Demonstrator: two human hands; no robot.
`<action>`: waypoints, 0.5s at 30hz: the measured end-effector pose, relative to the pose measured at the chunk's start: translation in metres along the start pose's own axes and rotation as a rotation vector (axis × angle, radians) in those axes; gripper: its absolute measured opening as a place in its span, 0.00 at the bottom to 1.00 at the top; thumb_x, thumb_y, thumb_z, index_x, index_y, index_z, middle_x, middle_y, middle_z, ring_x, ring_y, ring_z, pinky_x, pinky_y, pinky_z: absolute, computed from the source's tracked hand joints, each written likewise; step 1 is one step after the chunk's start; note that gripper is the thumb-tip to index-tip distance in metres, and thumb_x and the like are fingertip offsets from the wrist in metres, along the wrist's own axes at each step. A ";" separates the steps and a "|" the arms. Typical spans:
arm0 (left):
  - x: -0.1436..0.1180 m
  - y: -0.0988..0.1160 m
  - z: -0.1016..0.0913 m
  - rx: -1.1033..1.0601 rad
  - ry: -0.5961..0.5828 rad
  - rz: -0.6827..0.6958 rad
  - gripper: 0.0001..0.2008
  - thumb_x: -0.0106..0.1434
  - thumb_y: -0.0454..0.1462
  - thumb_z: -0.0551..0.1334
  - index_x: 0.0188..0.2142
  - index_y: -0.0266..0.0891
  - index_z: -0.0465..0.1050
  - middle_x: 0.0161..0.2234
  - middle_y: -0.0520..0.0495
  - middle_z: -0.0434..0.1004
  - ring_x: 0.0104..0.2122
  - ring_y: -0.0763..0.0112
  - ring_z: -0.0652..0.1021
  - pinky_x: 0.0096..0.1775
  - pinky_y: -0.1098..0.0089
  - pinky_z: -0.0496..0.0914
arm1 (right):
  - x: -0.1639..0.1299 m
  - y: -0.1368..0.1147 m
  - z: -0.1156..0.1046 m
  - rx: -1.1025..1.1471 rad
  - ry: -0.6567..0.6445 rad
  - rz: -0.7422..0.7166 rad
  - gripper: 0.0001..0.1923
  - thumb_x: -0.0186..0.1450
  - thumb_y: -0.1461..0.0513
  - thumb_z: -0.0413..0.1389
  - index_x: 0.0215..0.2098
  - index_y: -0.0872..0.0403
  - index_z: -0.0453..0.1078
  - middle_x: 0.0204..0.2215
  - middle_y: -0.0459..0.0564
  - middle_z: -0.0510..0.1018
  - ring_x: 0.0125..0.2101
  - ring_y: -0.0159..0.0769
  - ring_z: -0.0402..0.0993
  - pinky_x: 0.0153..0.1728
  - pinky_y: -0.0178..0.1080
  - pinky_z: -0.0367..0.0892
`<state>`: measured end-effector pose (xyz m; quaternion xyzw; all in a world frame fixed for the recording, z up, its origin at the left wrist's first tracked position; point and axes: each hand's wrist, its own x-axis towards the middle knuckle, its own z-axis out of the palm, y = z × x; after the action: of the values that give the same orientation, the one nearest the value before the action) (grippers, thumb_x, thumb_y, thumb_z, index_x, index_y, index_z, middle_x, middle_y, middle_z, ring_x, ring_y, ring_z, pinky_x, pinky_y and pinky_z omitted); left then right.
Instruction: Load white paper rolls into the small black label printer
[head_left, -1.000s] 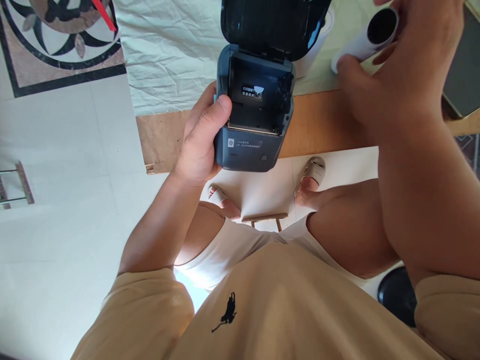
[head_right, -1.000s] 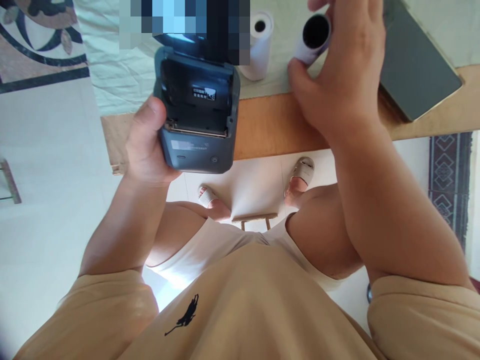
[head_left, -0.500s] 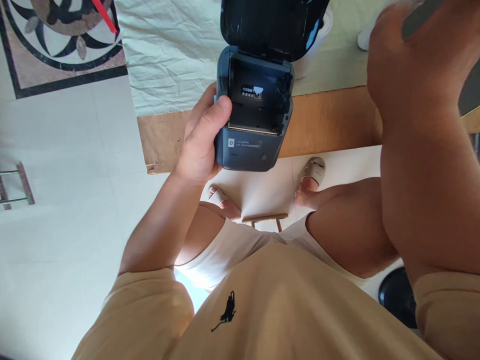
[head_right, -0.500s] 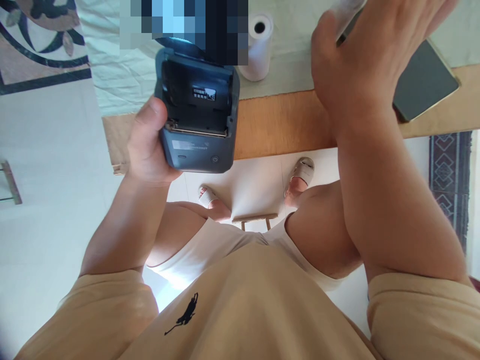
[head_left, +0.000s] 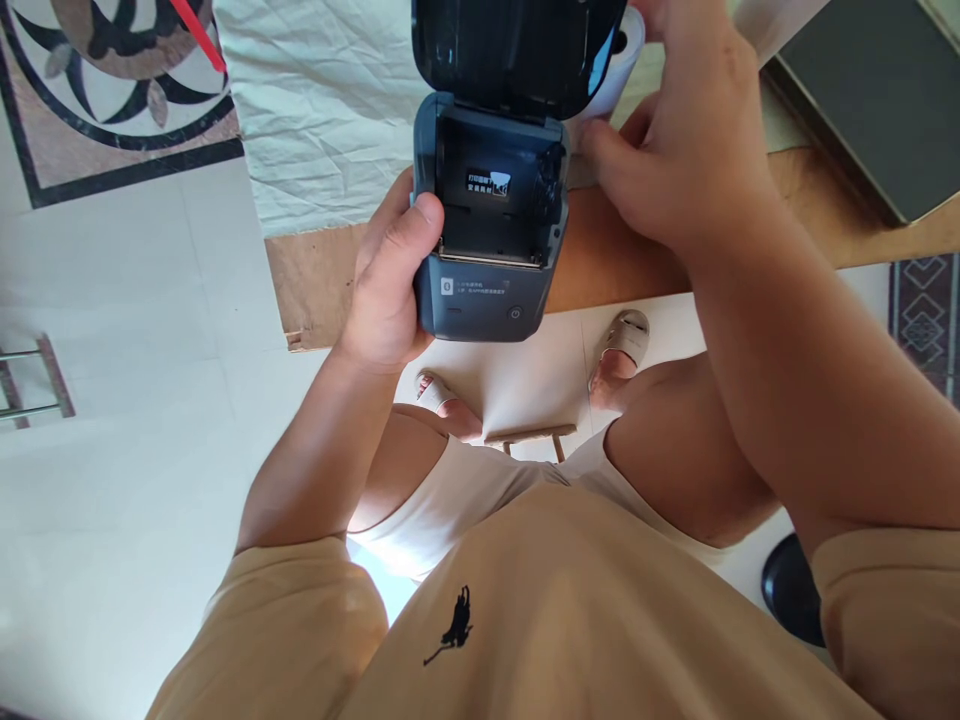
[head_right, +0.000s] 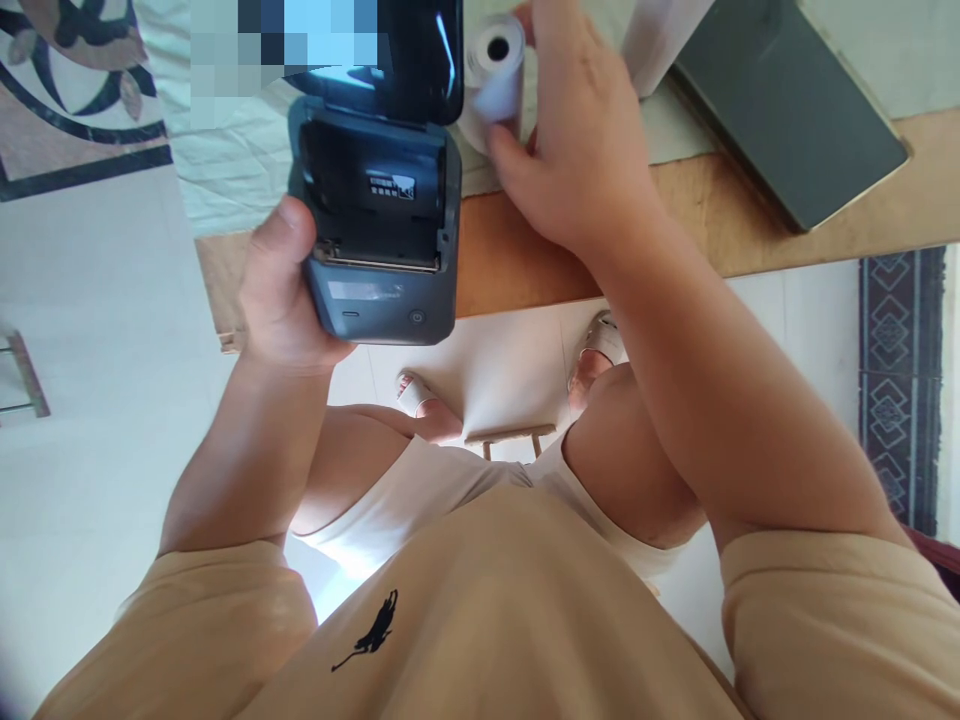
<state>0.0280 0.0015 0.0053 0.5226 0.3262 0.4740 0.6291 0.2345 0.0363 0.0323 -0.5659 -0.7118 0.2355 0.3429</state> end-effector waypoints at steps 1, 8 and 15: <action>0.000 0.000 0.000 -0.007 0.009 -0.003 0.14 0.58 0.46 0.48 0.38 0.54 0.68 0.29 0.51 0.77 0.38 0.59 0.78 0.31 0.61 0.68 | 0.003 0.001 0.002 -0.049 0.002 -0.009 0.27 0.54 0.64 0.49 0.52 0.55 0.55 0.44 0.44 0.68 0.46 0.33 0.65 0.52 0.46 0.62; 0.000 -0.001 0.001 -0.049 -0.006 -0.007 0.14 0.57 0.46 0.48 0.38 0.54 0.68 0.28 0.51 0.77 0.38 0.57 0.78 0.33 0.58 0.68 | -0.001 -0.001 -0.001 -0.323 0.040 -0.059 0.22 0.51 0.66 0.47 0.46 0.54 0.60 0.34 0.44 0.67 0.27 0.24 0.60 0.35 0.34 0.60; -0.001 0.001 0.001 -0.059 0.035 -0.072 0.12 0.56 0.46 0.50 0.37 0.52 0.68 0.26 0.51 0.76 0.39 0.58 0.77 0.33 0.61 0.69 | -0.018 -0.007 -0.005 -0.435 -0.019 -0.041 0.19 0.48 0.65 0.49 0.40 0.54 0.62 0.26 0.45 0.64 0.26 0.25 0.58 0.31 0.34 0.54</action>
<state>0.0280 0.0006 0.0064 0.4834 0.3418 0.4695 0.6549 0.2366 0.0165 0.0365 -0.6098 -0.7604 0.0745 0.2107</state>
